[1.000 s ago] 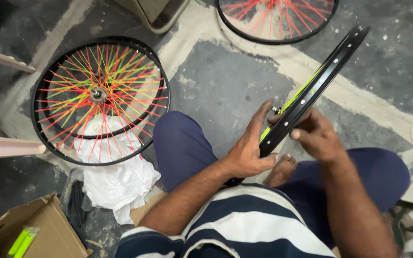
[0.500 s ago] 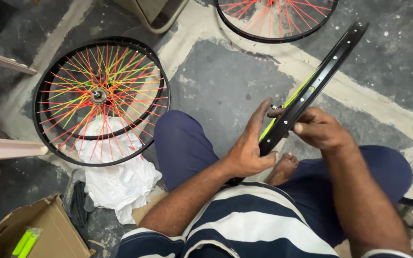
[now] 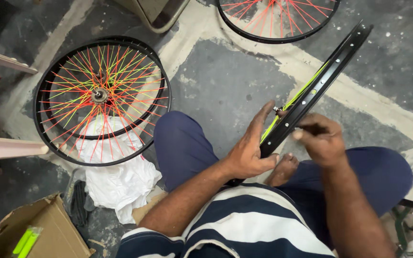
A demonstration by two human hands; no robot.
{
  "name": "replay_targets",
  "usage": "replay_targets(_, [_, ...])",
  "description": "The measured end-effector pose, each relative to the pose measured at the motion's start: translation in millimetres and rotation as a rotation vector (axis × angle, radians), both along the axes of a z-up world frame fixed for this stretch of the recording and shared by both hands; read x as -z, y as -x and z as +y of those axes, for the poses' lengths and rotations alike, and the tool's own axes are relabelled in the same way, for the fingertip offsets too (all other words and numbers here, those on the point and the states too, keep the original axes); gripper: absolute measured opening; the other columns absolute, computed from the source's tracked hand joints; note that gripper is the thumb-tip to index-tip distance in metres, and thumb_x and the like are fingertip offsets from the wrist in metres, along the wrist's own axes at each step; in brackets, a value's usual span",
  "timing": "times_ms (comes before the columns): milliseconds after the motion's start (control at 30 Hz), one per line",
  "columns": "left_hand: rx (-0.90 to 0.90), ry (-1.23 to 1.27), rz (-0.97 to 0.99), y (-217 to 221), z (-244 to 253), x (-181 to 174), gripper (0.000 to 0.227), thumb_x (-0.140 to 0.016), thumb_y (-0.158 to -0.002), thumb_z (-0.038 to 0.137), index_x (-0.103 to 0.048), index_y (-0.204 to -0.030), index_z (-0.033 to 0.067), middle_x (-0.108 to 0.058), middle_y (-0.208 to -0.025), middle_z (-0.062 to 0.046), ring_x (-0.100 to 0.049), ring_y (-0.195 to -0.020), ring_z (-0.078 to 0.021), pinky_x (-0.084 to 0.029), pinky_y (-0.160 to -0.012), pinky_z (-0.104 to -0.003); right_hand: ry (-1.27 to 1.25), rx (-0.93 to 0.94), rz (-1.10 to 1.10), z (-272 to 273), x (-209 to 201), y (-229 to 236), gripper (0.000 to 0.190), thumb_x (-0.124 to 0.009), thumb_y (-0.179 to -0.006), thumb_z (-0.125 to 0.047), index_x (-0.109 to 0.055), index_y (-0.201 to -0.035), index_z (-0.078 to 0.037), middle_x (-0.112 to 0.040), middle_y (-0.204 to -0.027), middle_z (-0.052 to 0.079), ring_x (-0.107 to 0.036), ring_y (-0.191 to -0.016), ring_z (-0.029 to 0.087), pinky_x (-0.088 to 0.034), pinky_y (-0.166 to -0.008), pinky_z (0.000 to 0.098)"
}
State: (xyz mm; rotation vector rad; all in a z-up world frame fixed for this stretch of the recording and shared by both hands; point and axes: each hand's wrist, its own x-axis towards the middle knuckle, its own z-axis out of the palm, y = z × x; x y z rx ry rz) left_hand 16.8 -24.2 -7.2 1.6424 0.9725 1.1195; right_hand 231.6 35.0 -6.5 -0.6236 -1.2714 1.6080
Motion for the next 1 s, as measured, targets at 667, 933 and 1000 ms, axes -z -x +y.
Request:
replay_targets(667, [0.002,-0.102,0.154,-4.3,8.1,1.2,0.116,-0.070,-0.078,0.019,0.002,-0.166,-0.0022,-0.008,-0.175,-0.029,-0.006,-0.165,-0.0458,-0.010,-0.135,-0.051,-0.519,0.062,-0.659,21.0,-3.7,8.7,0.044,-0.068,-0.079,-0.004,-0.068,-0.123,0.000,-0.077,-0.103,0.012,-0.076,-0.091,0.026,-0.060,-0.080,0.0361])
replay_targets(933, [0.052,-0.035,0.128,-1.0,20.3,-4.2,0.119,-0.068,-0.074,0.015,0.007,-0.166,-0.0012,-0.004,-0.175,-0.029,-0.002,-0.165,-0.0449,-0.009,-0.134,-0.049,-0.155,0.212,-0.432,15.3,25.2,32.8,0.032,-0.076,-0.090,-0.008,-0.070,-0.121,-0.002,-0.077,-0.105,0.007,-0.072,-0.094,0.020,-0.058,-0.085,0.0333])
replay_targets(1000, [0.068,-0.004,0.100,1.0,27.6,-11.4,0.119,-0.070,-0.075,0.016,0.006,-0.166,-0.0001,-0.007,-0.174,-0.028,-0.006,-0.164,-0.0436,-0.011,-0.133,-0.049,0.102,-0.265,-0.126,45.3,9.0,-2.7,0.051,-0.076,-0.078,-0.008,-0.063,-0.127,-0.002,-0.074,-0.115,0.002,-0.069,-0.104,0.014,-0.054,-0.092,0.0304])
